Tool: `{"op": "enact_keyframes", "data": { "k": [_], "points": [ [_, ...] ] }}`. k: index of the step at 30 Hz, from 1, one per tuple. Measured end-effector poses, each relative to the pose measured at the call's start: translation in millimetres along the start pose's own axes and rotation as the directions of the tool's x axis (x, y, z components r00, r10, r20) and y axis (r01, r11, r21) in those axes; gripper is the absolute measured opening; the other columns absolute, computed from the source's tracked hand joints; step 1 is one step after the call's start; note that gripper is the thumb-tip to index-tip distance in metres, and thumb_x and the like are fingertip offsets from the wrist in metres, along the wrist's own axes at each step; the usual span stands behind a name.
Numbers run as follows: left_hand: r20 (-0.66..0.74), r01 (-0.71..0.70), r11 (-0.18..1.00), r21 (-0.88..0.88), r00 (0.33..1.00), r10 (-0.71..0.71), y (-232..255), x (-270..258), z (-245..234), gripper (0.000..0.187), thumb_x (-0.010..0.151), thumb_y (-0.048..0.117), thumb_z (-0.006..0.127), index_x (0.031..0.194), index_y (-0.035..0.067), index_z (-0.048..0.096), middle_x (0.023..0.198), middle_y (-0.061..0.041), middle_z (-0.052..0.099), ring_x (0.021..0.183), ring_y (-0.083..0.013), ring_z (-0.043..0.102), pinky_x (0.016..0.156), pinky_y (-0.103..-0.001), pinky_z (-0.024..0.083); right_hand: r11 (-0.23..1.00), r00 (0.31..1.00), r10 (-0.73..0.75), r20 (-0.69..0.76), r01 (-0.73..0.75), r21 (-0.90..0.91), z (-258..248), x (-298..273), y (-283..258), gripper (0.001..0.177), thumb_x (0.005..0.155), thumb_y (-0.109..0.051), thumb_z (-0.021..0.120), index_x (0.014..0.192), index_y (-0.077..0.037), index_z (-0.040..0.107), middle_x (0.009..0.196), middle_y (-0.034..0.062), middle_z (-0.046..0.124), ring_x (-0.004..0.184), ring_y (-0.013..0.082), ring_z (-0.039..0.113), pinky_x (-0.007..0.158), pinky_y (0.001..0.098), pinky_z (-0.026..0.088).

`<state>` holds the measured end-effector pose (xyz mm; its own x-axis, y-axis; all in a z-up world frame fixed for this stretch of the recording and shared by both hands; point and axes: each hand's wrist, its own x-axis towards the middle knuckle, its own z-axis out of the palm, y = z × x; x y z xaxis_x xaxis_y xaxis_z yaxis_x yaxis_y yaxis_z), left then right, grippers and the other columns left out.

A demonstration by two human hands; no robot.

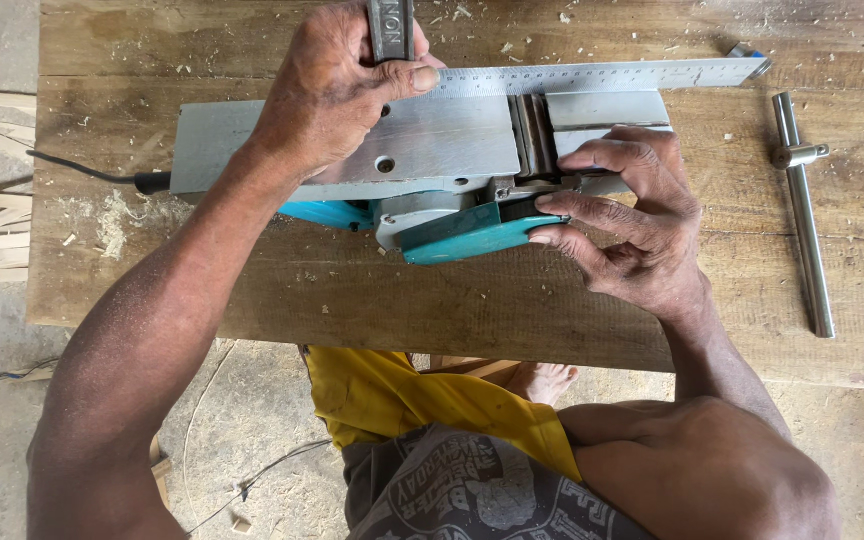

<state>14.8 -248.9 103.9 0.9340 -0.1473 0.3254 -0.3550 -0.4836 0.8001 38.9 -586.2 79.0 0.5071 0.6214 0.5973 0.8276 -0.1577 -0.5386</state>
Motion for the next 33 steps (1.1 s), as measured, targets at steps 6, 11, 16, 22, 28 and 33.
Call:
{"op": "enact_keyframes", "data": {
  "k": [6, 11, 16, 22, 28, 33],
  "points": [
    [0.001, 0.001, 1.000, -0.022, 1.000, -0.001, 1.9, 1.4, 0.3, 0.014, 0.106, 0.015, 0.076, 0.111, 0.005, 0.066, 0.104, -0.011, 0.076, 0.108, -0.0216, 0.079, 0.097, -0.038, 0.067, 1.000, 1.000, -0.009, -0.015, 0.009, -0.010, 0.0, 2.0, -3.3, 0.036, 0.074, -0.034, 0.093, 0.105, -0.019, 0.080, 0.122, 0.0042, 0.068, 0.124, 0.0262, 0.059, 0.108, 0.0455, 0.053],
    [-0.003, -0.019, 0.999, 0.047, 1.000, 0.019, 1.0, 0.9, -0.6, 0.012, 0.105, 0.014, 0.076, 0.108, 0.005, 0.068, 0.101, -0.012, 0.077, 0.104, -0.0228, 0.078, 0.095, -0.040, 0.067, 1.000, 1.000, -0.014, -0.014, 0.014, -0.006, 1.4, -3.2, 3.3, 0.036, 0.075, -0.034, 0.093, 0.105, -0.019, 0.080, 0.122, 0.0044, 0.068, 0.124, 0.0262, 0.059, 0.111, 0.0471, 0.053],
    [0.009, -0.025, 0.999, 0.028, 1.000, 0.024, -0.1, 1.8, 0.9, 0.012, 0.107, 0.014, 0.075, 0.109, 0.006, 0.066, 0.102, -0.011, 0.077, 0.108, -0.0222, 0.078, 0.099, -0.041, 0.065, 1.000, 1.000, -0.003, 0.002, 0.003, 0.011, 0.3, -0.6, 0.0, 0.034, 0.077, -0.034, 0.091, 0.104, -0.018, 0.080, 0.122, 0.0049, 0.069, 0.124, 0.0264, 0.059, 0.110, 0.0465, 0.053],
    [0.000, -0.031, 0.998, 0.057, 1.000, 0.031, -4.7, 2.0, 1.3, 0.013, 0.105, 0.013, 0.076, 0.107, 0.006, 0.066, 0.099, -0.012, 0.075, 0.104, -0.0232, 0.078, 0.093, -0.039, 0.067, 0.990, 0.988, 0.136, -0.076, -0.138, -0.028, -33.0, 43.2, 19.0, 0.010, 0.095, -0.015, 0.079, 0.103, -0.010, 0.080, 0.112, 0.0066, 0.071, 0.105, 0.0225, 0.068, 0.083, 0.0400, 0.059],
    [0.013, -0.021, 0.999, -0.032, 1.000, 0.022, 0.7, 8.6, -0.1, 0.012, 0.106, 0.011, 0.074, 0.108, 0.005, 0.063, 0.102, -0.012, 0.073, 0.111, -0.0242, 0.078, 0.096, -0.040, 0.066, 0.945, 0.986, -0.141, 0.095, 0.162, -0.283, -49.8, 57.9, 64.2, 0.011, 0.105, 0.005, 0.073, 0.114, 0.000, 0.074, 0.112, 0.0143, 0.075, 0.108, 0.0211, 0.072, 0.102, 0.0372, 0.059],
    [-0.006, 0.023, 0.999, -0.031, 1.000, -0.023, -2.8, 0.6, 4.7, 0.015, 0.104, 0.009, 0.076, 0.108, 0.004, 0.063, 0.104, -0.012, 0.072, 0.110, -0.0249, 0.077, 0.094, -0.042, 0.067, 0.978, 0.993, 0.008, 0.122, 0.017, -0.207, -41.0, 50.3, 75.8, 0.012, 0.099, 0.012, 0.075, 0.103, 0.001, 0.077, 0.105, 0.0137, 0.077, 0.093, 0.0224, 0.073, 0.081, 0.0359, 0.058]
  ]
}}
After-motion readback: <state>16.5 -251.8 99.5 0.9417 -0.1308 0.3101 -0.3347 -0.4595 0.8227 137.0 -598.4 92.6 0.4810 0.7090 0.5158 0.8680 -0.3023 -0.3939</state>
